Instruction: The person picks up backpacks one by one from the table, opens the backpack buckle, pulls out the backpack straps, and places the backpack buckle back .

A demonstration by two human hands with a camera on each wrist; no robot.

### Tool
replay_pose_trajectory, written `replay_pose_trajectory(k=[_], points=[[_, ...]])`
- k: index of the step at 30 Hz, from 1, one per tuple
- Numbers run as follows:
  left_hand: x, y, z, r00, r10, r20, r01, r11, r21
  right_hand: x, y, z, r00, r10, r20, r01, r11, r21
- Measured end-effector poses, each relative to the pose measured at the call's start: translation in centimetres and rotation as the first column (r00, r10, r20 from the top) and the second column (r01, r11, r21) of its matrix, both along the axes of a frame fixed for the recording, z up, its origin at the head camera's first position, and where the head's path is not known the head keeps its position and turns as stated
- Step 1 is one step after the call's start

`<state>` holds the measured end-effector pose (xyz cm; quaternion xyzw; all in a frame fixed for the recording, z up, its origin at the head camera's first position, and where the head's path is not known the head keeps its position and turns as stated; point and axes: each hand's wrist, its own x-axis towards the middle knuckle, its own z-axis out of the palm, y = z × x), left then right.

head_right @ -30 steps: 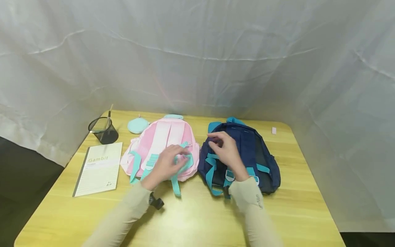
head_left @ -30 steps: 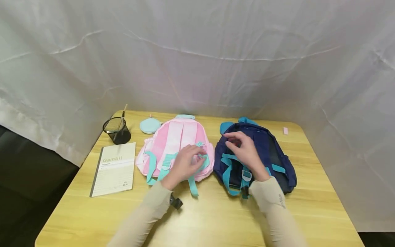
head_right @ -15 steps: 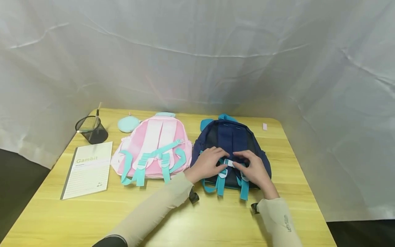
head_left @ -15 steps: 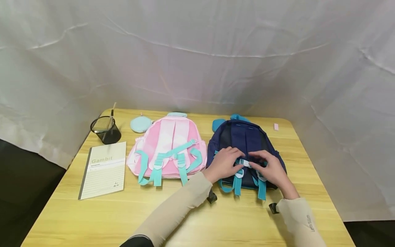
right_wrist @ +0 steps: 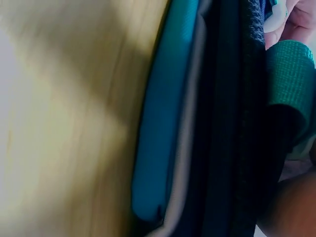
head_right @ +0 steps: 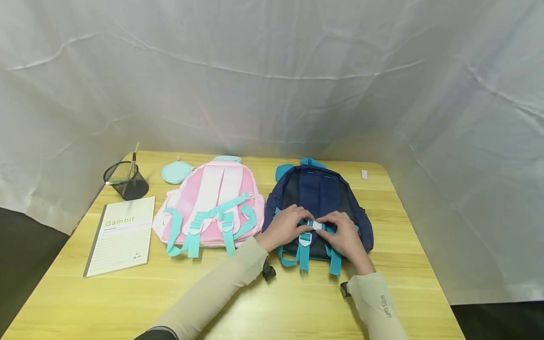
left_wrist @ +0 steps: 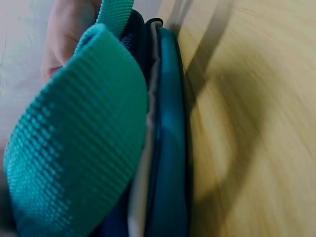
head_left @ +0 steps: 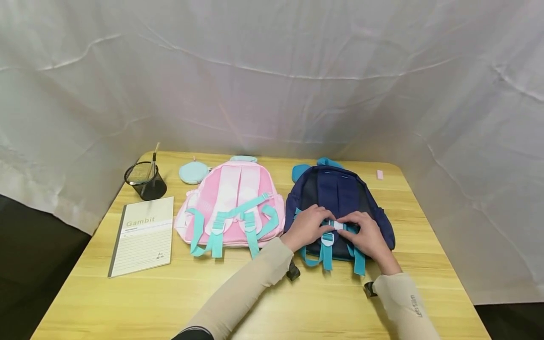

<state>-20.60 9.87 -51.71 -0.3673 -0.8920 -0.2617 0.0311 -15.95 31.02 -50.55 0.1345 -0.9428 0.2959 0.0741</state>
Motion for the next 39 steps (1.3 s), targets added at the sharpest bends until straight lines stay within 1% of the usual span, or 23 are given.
replay_pose_trajectory(k=[6,12,21,24,32,39], points=[[-0.1,0.1,0.0,0.999,0.036,0.009,-0.036,0.999,0.006,-0.8,0.2,-0.5,0.999,0.029,0.017,-0.029,1.000,0.004],[0.0,-0.1,0.1,0.997,0.075,0.012,-0.075,0.997,0.007,-1.7,0.1,-0.9,0.997,0.073,0.001,-0.073,0.997,-0.008],[-0.1,0.2,-0.4,0.994,0.112,0.003,-0.113,0.993,0.022,-2.5,0.6,-1.0,0.995,0.099,-0.002,-0.099,0.995,-0.004],[-0.2,0.4,-0.6,0.992,0.123,-0.005,-0.123,0.992,0.033,-2.8,0.8,-1.1,0.995,0.103,0.006,-0.103,0.995,-0.002],[-0.1,0.4,-1.3,0.990,0.136,-0.038,-0.133,0.990,0.055,-2.8,0.6,-1.4,0.996,0.083,0.024,-0.083,0.996,-0.010],[-0.2,0.3,-1.5,0.990,0.132,-0.037,-0.130,0.990,0.058,-2.9,0.5,-1.8,0.996,0.074,0.042,-0.073,0.997,-0.026]])
